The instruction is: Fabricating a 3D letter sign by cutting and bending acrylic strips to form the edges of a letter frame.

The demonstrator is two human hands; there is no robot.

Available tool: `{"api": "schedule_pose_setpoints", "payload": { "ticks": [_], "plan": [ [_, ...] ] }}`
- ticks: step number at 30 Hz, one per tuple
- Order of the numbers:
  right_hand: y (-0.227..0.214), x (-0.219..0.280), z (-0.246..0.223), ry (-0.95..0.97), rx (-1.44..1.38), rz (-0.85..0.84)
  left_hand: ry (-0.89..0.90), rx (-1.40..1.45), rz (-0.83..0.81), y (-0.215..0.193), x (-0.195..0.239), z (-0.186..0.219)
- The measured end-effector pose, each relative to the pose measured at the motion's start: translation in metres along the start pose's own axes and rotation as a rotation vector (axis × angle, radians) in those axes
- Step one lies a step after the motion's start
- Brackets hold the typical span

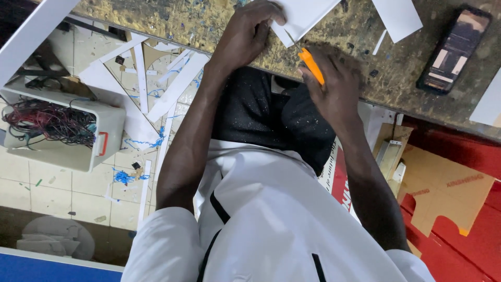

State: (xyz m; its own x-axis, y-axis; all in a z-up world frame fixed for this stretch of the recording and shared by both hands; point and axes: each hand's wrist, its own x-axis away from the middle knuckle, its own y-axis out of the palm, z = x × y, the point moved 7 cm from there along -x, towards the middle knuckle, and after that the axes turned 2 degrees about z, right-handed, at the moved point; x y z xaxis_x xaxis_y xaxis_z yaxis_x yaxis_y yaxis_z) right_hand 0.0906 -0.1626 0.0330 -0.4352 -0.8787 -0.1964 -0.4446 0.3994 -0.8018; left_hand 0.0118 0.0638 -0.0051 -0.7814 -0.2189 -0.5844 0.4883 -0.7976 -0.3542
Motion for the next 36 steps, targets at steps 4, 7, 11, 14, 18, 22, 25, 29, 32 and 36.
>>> {"api": "schedule_pose_setpoints", "payload": {
  "ticks": [4,7,11,14,18,22,25,29,32,36],
  "plan": [
    [0.002,0.002,0.003,-0.028,0.037,0.022,-0.024,-0.011,0.000,0.001,0.000,-0.002],
    [0.004,0.002,0.004,-0.039,0.027,0.026,0.011,0.001,0.008,0.003,0.002,-0.004],
    [0.005,0.002,0.004,-0.051,0.089,0.052,-0.013,-0.011,0.007,0.002,0.002,-0.005],
    [0.006,0.004,0.006,-0.048,0.087,0.052,-0.021,-0.027,0.006,0.004,0.002,-0.007],
    [-0.003,-0.002,-0.010,-0.077,0.041,0.057,-0.015,-0.041,0.008,0.003,0.004,-0.005],
    [0.001,0.000,-0.004,-0.075,0.022,0.060,-0.028,-0.012,0.008,0.002,0.001,-0.001],
    [0.003,0.000,-0.002,-0.057,0.042,0.050,-0.014,-0.027,0.022,0.001,0.002,-0.002],
    [0.001,-0.002,-0.003,-0.038,-0.004,0.047,-0.017,-0.027,0.022,0.001,0.000,-0.001],
    [0.004,0.001,0.001,-0.030,0.005,0.038,-0.032,-0.036,0.023,0.001,0.000,0.000],
    [0.004,0.000,0.003,-0.019,-0.026,0.022,0.002,-0.053,0.022,0.001,0.001,-0.001]
  ]
}}
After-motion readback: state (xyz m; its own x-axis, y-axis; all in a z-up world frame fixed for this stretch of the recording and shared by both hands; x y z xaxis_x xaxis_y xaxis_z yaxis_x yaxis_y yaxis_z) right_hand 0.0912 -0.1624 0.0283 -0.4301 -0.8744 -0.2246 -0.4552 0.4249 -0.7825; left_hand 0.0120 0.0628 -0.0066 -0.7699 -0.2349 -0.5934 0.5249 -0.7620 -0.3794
